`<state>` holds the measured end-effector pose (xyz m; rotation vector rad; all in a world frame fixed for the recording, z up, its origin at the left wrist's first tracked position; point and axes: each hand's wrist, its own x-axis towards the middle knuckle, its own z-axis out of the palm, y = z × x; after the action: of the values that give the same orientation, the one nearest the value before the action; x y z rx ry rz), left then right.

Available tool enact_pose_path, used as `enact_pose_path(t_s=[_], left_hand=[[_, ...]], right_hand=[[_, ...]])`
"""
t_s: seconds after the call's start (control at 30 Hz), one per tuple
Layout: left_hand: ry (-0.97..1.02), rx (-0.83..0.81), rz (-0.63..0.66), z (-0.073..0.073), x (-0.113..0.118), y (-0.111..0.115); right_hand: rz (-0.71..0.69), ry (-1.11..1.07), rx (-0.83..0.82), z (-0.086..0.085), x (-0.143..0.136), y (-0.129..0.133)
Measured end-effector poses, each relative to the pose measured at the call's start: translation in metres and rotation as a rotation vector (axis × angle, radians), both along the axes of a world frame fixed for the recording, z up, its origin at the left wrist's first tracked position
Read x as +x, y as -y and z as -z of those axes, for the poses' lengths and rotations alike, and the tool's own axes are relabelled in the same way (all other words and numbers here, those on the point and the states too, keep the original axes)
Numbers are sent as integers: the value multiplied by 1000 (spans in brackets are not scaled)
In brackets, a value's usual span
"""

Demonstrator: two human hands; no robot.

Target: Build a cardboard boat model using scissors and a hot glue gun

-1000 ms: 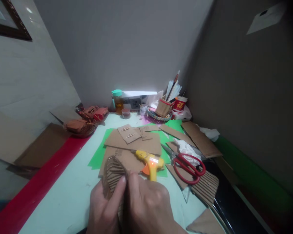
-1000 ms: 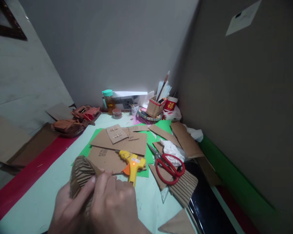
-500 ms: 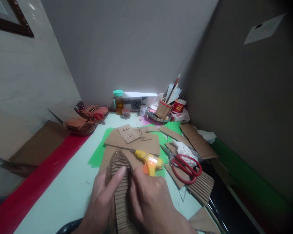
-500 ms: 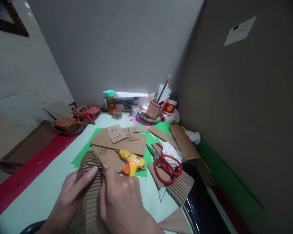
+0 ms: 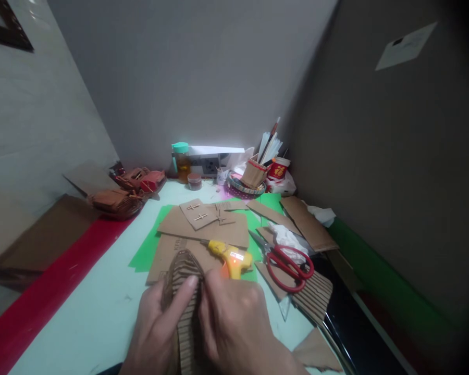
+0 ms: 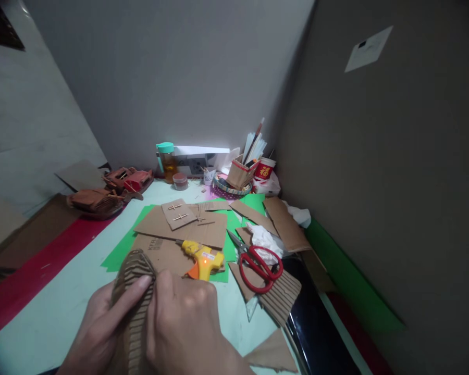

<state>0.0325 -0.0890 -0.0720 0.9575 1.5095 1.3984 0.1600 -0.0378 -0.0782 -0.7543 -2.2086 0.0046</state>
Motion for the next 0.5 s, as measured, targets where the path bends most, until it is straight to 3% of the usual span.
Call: enact_pose_path(t_s=[0.17,0.27,0.37,0.5], left_hand=[[82,-34,-102,-1,9,1],[107,6,-131,2,10,0],[125,-48,-184,6,7,-2],[174,-66,-133,6,5,-4]], right_hand=[[184,-31,250,1,-16,5],[189,1,350,1,-21,5],[188,-3,283,2,-19,2],[103,-41,97,2,-5,-4]])
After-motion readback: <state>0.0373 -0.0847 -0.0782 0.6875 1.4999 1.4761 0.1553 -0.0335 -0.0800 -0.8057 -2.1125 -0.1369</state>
